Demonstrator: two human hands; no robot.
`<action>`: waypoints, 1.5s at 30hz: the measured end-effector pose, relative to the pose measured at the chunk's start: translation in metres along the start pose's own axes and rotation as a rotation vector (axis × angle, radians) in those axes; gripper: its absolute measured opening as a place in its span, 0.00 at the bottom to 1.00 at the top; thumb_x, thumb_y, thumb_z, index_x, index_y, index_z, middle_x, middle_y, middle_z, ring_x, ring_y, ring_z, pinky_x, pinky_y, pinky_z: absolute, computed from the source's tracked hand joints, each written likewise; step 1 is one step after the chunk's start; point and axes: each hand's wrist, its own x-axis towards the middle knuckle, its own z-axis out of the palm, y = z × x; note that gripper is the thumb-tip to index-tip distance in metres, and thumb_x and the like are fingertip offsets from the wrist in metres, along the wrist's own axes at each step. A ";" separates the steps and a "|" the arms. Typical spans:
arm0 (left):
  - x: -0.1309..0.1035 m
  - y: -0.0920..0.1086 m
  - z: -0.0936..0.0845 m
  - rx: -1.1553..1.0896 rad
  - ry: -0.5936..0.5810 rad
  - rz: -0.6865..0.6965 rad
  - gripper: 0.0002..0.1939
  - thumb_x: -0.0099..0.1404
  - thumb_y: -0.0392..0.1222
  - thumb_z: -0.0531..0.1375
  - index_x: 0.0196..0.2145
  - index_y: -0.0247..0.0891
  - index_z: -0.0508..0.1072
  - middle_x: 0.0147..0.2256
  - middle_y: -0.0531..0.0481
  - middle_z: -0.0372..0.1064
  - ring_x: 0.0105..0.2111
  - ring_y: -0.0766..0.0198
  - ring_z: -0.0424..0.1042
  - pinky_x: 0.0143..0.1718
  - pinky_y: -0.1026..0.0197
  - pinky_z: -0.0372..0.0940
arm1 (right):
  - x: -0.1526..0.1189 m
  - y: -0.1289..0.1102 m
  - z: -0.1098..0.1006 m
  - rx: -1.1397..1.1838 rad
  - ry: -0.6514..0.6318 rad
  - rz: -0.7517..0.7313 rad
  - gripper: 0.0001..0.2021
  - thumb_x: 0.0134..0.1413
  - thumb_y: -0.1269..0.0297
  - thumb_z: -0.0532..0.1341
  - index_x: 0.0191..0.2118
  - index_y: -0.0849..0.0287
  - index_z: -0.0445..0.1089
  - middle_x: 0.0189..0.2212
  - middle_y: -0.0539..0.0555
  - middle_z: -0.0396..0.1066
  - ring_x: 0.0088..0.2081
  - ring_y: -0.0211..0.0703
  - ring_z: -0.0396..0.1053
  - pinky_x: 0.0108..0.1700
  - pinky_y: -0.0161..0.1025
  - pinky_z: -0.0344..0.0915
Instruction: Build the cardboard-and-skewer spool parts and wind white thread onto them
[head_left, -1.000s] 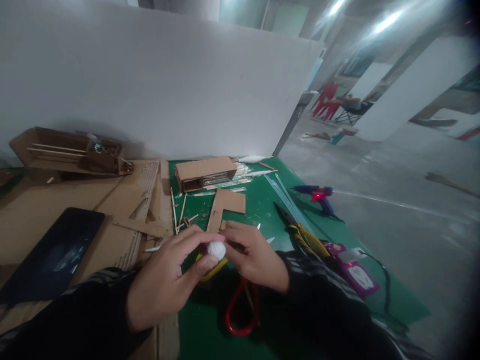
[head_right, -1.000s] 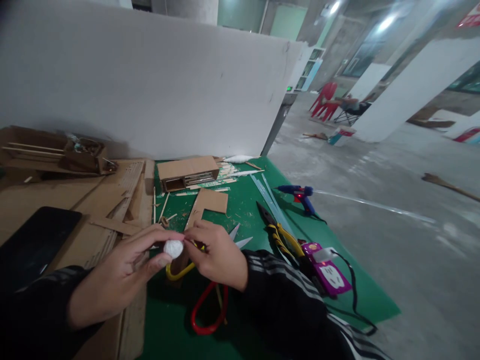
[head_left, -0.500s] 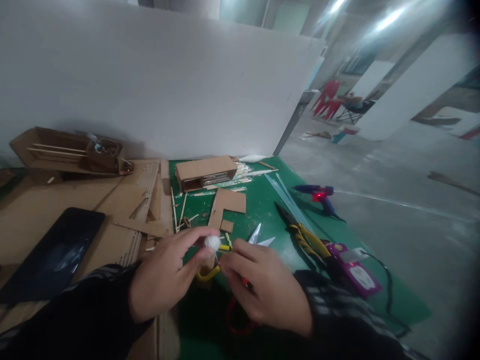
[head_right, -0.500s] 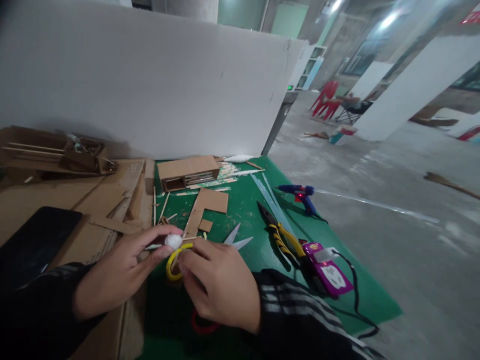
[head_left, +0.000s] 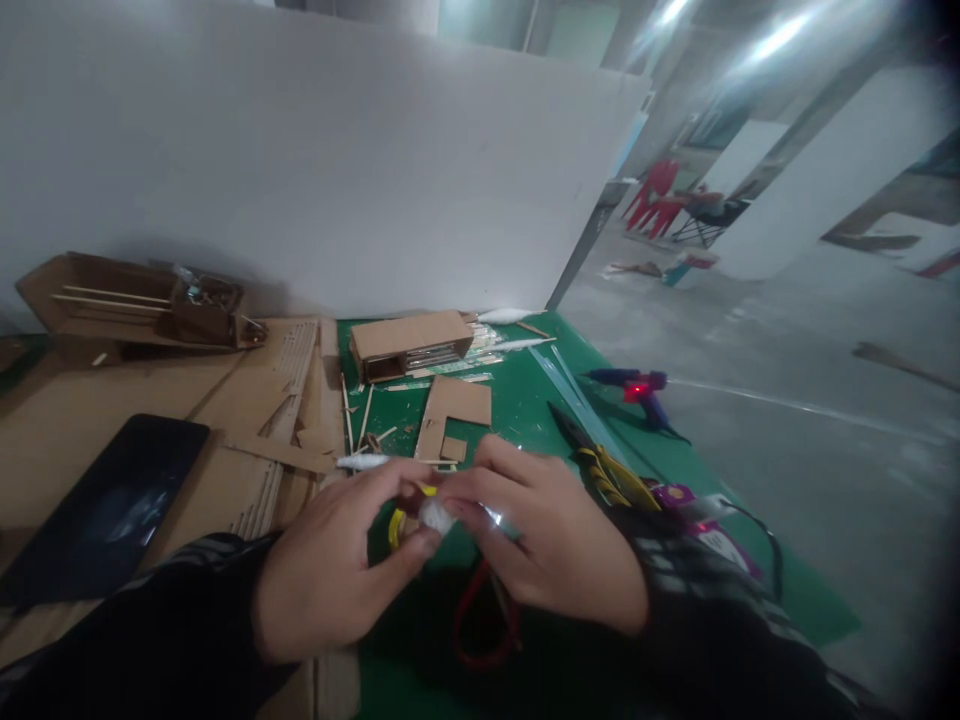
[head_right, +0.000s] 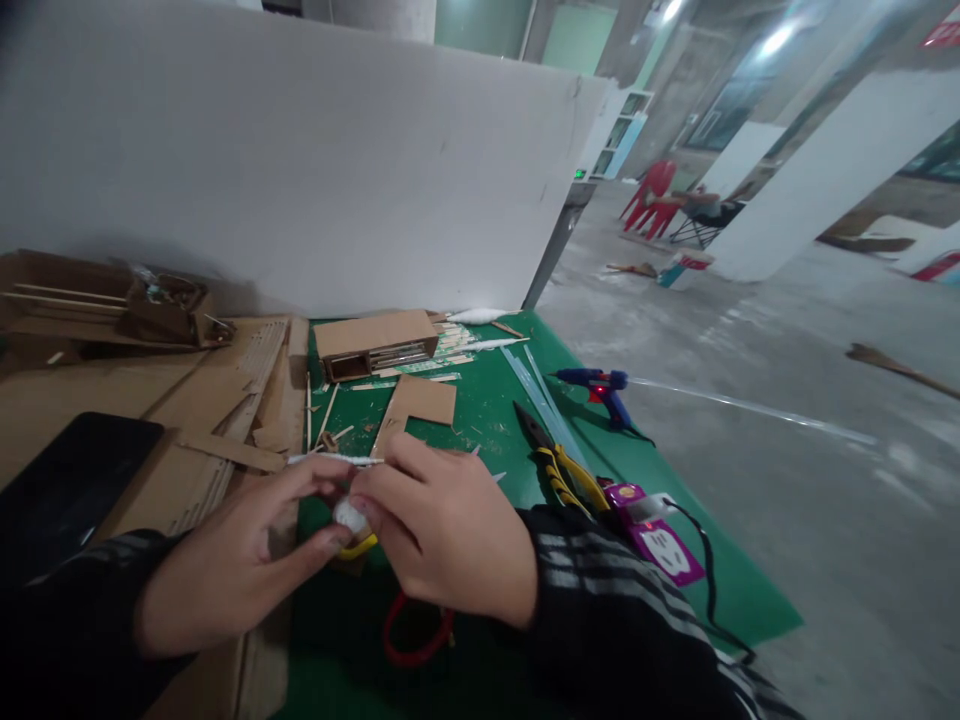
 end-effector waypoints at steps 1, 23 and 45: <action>0.000 0.000 0.000 -0.019 0.002 -0.022 0.15 0.66 0.48 0.57 0.49 0.47 0.64 0.46 0.51 0.72 0.46 0.57 0.70 0.46 0.57 0.63 | 0.001 0.002 0.001 0.023 0.007 0.005 0.09 0.63 0.70 0.54 0.37 0.61 0.71 0.29 0.53 0.63 0.28 0.38 0.61 0.27 0.34 0.56; 0.002 0.000 -0.004 -0.021 0.076 0.108 0.13 0.70 0.49 0.53 0.50 0.46 0.68 0.47 0.49 0.69 0.49 0.58 0.68 0.50 0.58 0.61 | -0.001 0.023 0.046 0.442 -0.008 0.103 0.08 0.59 0.73 0.56 0.30 0.62 0.71 0.27 0.51 0.63 0.30 0.39 0.63 0.32 0.35 0.59; 0.005 0.001 0.001 0.015 -0.030 0.052 0.13 0.67 0.48 0.55 0.48 0.49 0.71 0.49 0.51 0.72 0.51 0.57 0.69 0.53 0.55 0.62 | -0.014 -0.007 -0.003 -0.029 -0.038 -0.092 0.08 0.56 0.75 0.53 0.32 0.63 0.70 0.26 0.51 0.58 0.26 0.38 0.54 0.26 0.36 0.49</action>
